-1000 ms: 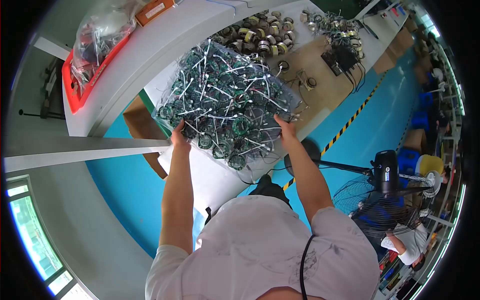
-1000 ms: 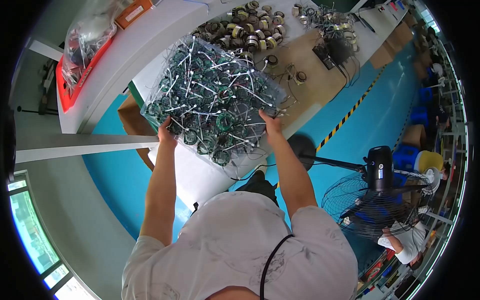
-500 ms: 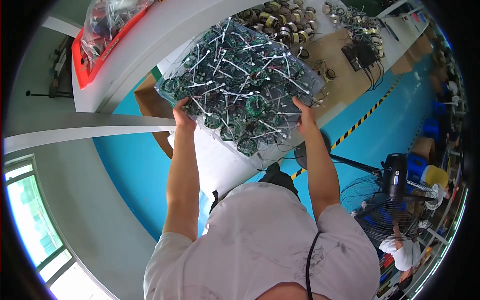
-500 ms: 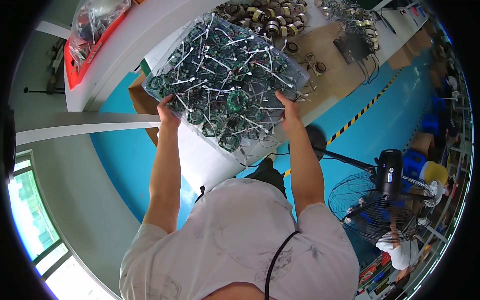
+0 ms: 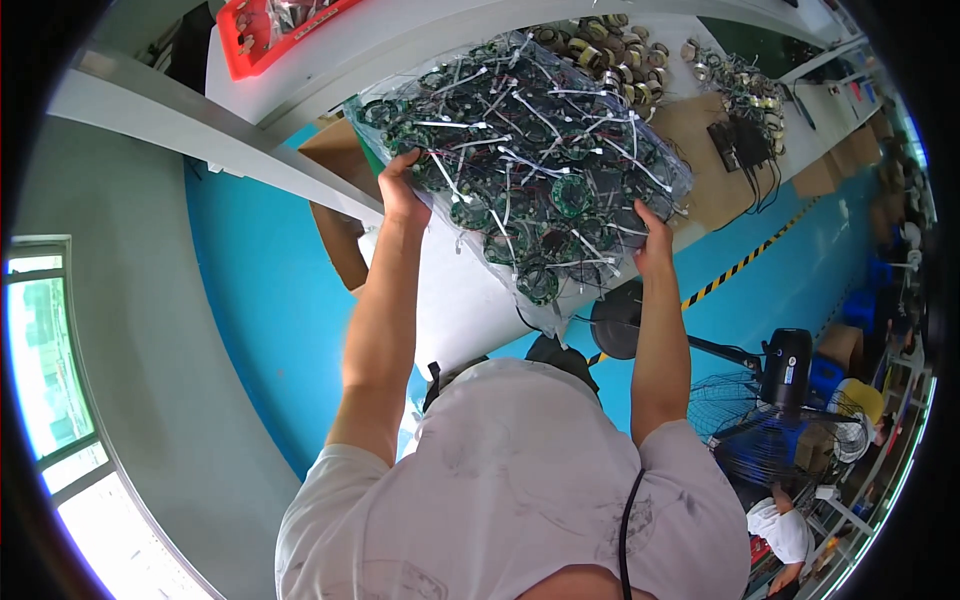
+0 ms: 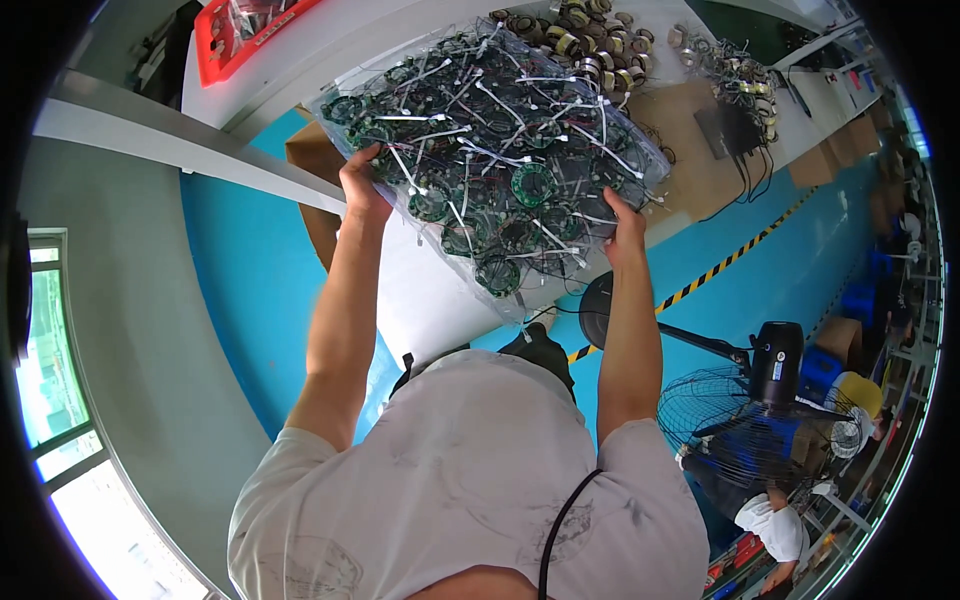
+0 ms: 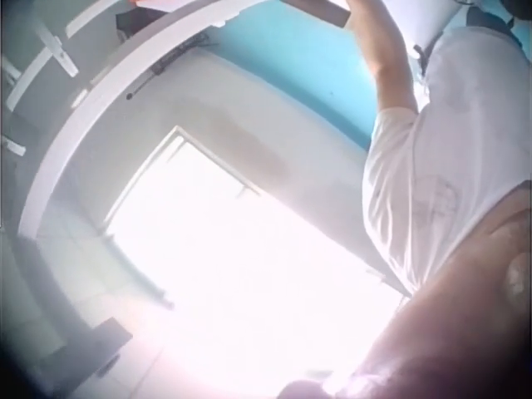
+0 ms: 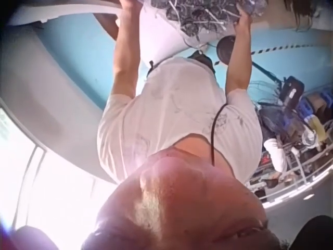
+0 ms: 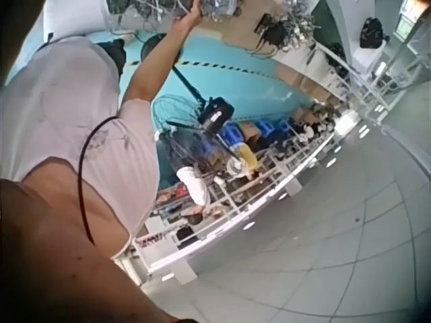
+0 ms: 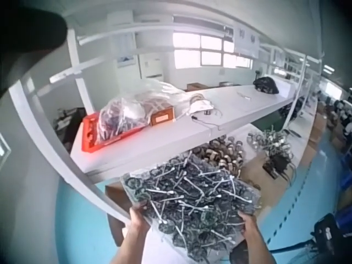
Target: Sorting small electronic parts into plastic bags and handling motor assembly units on a production line.
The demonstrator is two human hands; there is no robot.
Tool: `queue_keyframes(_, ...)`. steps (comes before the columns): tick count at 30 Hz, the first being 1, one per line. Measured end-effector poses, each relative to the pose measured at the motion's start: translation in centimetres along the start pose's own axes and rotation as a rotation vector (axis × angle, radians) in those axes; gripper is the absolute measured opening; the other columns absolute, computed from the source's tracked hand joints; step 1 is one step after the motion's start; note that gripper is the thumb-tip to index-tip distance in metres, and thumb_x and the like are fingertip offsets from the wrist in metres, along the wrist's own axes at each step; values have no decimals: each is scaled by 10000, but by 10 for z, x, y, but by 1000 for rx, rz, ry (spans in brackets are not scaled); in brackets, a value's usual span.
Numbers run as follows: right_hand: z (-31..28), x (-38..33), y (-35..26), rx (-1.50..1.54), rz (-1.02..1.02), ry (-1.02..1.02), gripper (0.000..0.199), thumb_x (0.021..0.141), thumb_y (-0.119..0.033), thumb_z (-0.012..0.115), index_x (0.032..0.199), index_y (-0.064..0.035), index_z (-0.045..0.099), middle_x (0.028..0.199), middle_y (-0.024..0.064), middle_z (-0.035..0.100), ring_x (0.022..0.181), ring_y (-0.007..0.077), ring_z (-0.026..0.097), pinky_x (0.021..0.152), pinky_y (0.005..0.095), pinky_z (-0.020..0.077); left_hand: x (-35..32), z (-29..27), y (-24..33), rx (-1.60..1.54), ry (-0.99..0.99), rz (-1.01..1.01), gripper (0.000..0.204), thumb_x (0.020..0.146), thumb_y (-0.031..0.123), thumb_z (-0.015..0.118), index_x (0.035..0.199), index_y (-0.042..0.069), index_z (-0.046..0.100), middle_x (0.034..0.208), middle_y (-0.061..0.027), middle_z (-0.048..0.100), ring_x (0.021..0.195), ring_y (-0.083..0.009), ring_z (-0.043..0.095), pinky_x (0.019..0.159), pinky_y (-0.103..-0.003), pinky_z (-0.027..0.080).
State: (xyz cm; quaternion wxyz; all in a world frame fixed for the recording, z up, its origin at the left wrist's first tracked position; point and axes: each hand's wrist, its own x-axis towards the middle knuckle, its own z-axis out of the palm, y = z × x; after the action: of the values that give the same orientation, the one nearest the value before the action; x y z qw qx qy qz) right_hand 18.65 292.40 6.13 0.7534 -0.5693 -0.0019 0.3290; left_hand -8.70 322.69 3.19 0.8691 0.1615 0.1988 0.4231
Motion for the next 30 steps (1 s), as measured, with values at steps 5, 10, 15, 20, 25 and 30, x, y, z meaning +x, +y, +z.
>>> queue_keyframes(5,13,-20,-4,-96,-71,33,288,871,-156,748,1103,2,681,1009,109,725,841,245,720,693,375,577,-12,-8,-4,-34,42,-50,391,840,120,582,1213,6,602,1148,-109,677,1060,-272,635,977,-406,494)
queue_keyframes(10,6,-19,0,-147,-75,90,240,899,-226,737,1019,-20,709,918,79,726,766,213,702,641,337,535,-25,-16,-10,-60,142,-81,326,814,152,618,1105,4,633,1093,-110,676,1013,-259,631,956,-406,499)
queue_keyframes(15,-8,-44,-26,-197,-44,104,300,913,-237,728,1082,7,686,961,81,729,822,216,708,685,332,537,-38,5,-27,-50,138,-145,414,790,98,640,1184,-26,604,1103,-116,680,989,-256,648,927,-408,526)
queue_keyframes(20,-53,-36,-25,-200,-122,162,372,871,-177,771,1124,69,653,1045,160,720,856,273,728,703,372,596,-51,17,-20,-75,149,-167,463,791,86,641,1230,-44,574,1100,-138,677,984,-277,659,919,-444,538)
queue_keyframes(25,-57,-55,0,-112,-114,258,441,839,-98,797,1208,29,592,1081,142,699,905,277,718,727,405,613,-65,-2,-16,-59,255,-184,479,780,72,634,1245,-28,569,1114,-137,681,1002,-291,666,933,-444,538)
queue_keyframes(30,-34,-61,16,-93,-59,291,441,831,-58,778,1225,16,594,1114,129,691,961,261,695,813,411,585,-55,-21,4,130,247,-208,549,781,174,597,1291,-25,561,1180,-170,679,1062,-344,662,976,-493,531)
